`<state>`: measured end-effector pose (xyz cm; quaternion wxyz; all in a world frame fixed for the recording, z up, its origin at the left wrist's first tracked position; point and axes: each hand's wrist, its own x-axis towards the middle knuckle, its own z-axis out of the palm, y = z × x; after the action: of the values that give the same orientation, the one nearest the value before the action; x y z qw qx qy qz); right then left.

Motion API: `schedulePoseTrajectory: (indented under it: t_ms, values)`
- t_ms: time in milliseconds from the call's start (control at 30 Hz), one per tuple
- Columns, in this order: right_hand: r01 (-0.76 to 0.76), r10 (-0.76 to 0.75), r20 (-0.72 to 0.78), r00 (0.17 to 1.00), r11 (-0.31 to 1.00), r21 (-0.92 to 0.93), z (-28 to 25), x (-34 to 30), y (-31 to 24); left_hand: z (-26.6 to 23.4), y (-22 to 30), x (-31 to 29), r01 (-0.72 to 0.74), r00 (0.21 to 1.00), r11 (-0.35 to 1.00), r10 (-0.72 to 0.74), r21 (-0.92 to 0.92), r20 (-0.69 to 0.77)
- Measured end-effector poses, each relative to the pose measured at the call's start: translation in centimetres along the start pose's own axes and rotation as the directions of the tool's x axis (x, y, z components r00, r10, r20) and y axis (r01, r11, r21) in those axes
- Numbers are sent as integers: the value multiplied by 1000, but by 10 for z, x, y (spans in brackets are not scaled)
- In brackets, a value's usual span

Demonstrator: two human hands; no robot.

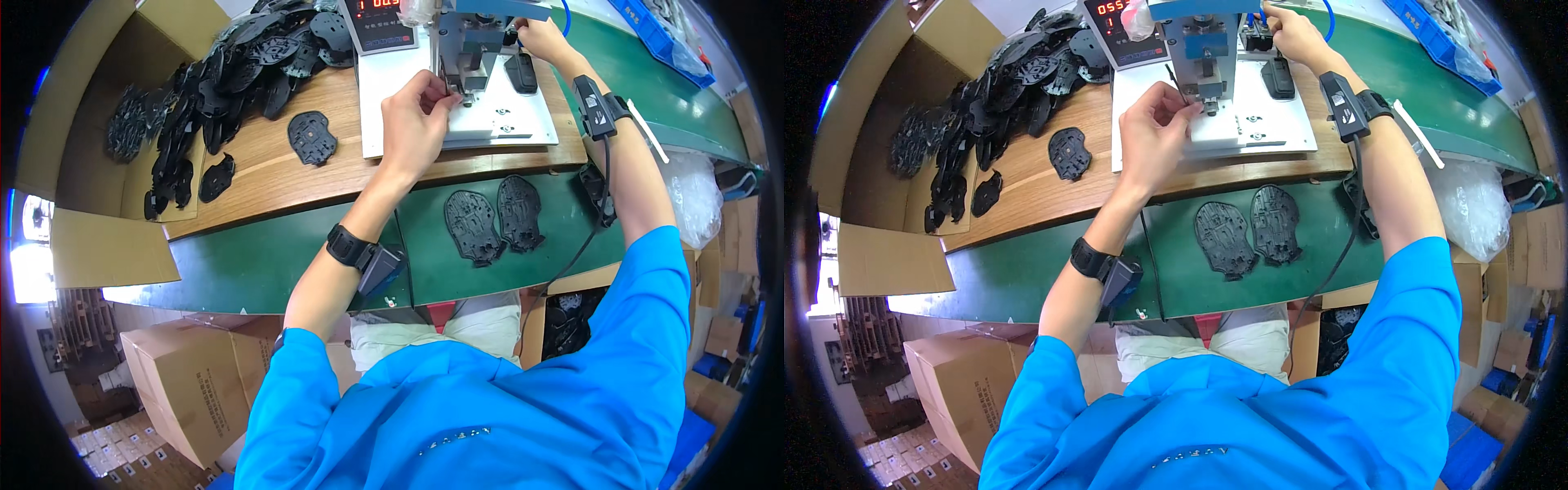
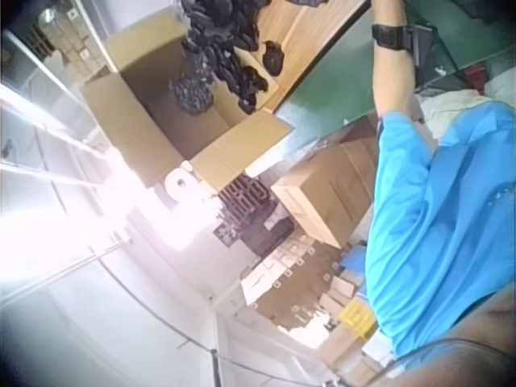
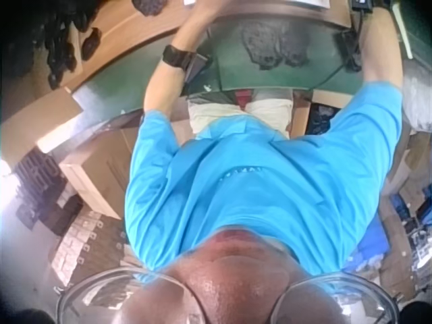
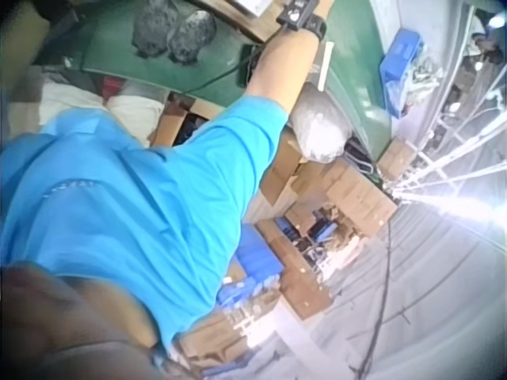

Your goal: Assembling small electronic components using a press machine and hand tools on a factory floor.

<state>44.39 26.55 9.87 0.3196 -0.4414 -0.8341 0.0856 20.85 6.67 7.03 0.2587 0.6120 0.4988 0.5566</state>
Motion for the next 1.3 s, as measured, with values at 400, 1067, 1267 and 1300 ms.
schedulePoseTrajectory:
  t_ms: [400, 1067, 1267, 1300]
  values:
    - [-157, 159, -4, 987, 968, -197, 24, 7, 22, -19, 14, -4, -88, 996, 981, 84, 176, 29]
    - [-22, 25, -131, 991, 999, 30, 5, -4, 7, -11, 14, 2, -121, 991, 979, 109, 165, 82]
    - [-66, 71, -75, 995, 996, 67, 6, -3, -1, -12, 11, 0, -73, 996, 992, 68, 104, 56]
    - [-67, 72, -76, 995, 996, 66, 6, -3, 0, -11, 12, 0, -70, 997, 994, 66, 89, 49]
